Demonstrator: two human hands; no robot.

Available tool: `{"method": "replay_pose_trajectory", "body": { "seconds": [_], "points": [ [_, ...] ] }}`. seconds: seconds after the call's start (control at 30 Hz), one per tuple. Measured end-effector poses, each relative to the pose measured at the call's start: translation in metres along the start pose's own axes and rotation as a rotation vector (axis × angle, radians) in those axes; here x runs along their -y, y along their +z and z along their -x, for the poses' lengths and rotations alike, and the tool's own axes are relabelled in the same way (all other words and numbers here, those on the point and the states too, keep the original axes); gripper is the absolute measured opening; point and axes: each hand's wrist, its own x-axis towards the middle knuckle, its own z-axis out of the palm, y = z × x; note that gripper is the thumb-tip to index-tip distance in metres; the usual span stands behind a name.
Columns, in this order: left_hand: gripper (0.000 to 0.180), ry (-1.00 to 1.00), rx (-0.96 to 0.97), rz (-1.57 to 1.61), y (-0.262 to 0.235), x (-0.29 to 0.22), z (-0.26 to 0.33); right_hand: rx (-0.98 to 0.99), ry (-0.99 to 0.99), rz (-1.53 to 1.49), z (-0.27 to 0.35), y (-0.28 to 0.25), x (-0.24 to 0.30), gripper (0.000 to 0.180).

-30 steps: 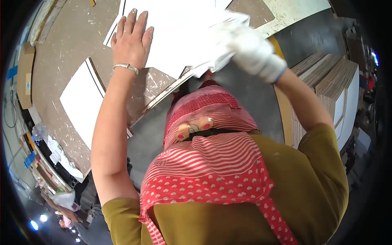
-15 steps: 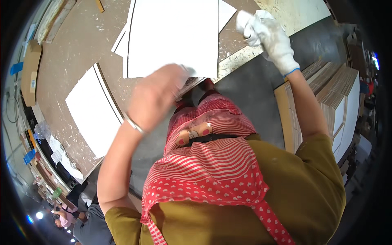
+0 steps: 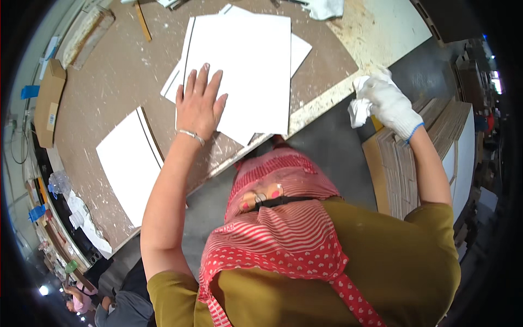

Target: The person wipes white panels with a cloth and touches up their edges using a cotton swab. The person then stacks and places the panels onto a pallet, removes a glove, and unfastens an apron.

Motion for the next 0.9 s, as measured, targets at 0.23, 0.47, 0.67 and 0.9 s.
{"method": "replay_pose_trajectory", "body": {
  "seconds": [0.23, 0.47, 0.67, 0.9],
  "points": [
    [0.041, 0.257, 0.198, 0.074, -0.011, -0.052, 0.002, -0.646, -0.147, -0.147, -0.071, -0.009, -0.009, 0.038],
    [0.047, -0.013, -0.100, 0.456, -0.035, -0.065, -0.005, -0.429, -0.312, -0.593, -0.120, 0.003, -0.004, 0.039],
    [0.063, -0.504, -0.128, 0.235, 0.034, -0.009, 0.003, -0.544, -0.833, -0.188, -0.131, 0.006, 0.106, 0.042],
    [0.060, -0.541, -0.142, 0.297, 0.032, -0.017, 0.022, -0.441, -0.892, -0.206, -0.262, 0.026, 0.127, 0.039]
  ]
}}
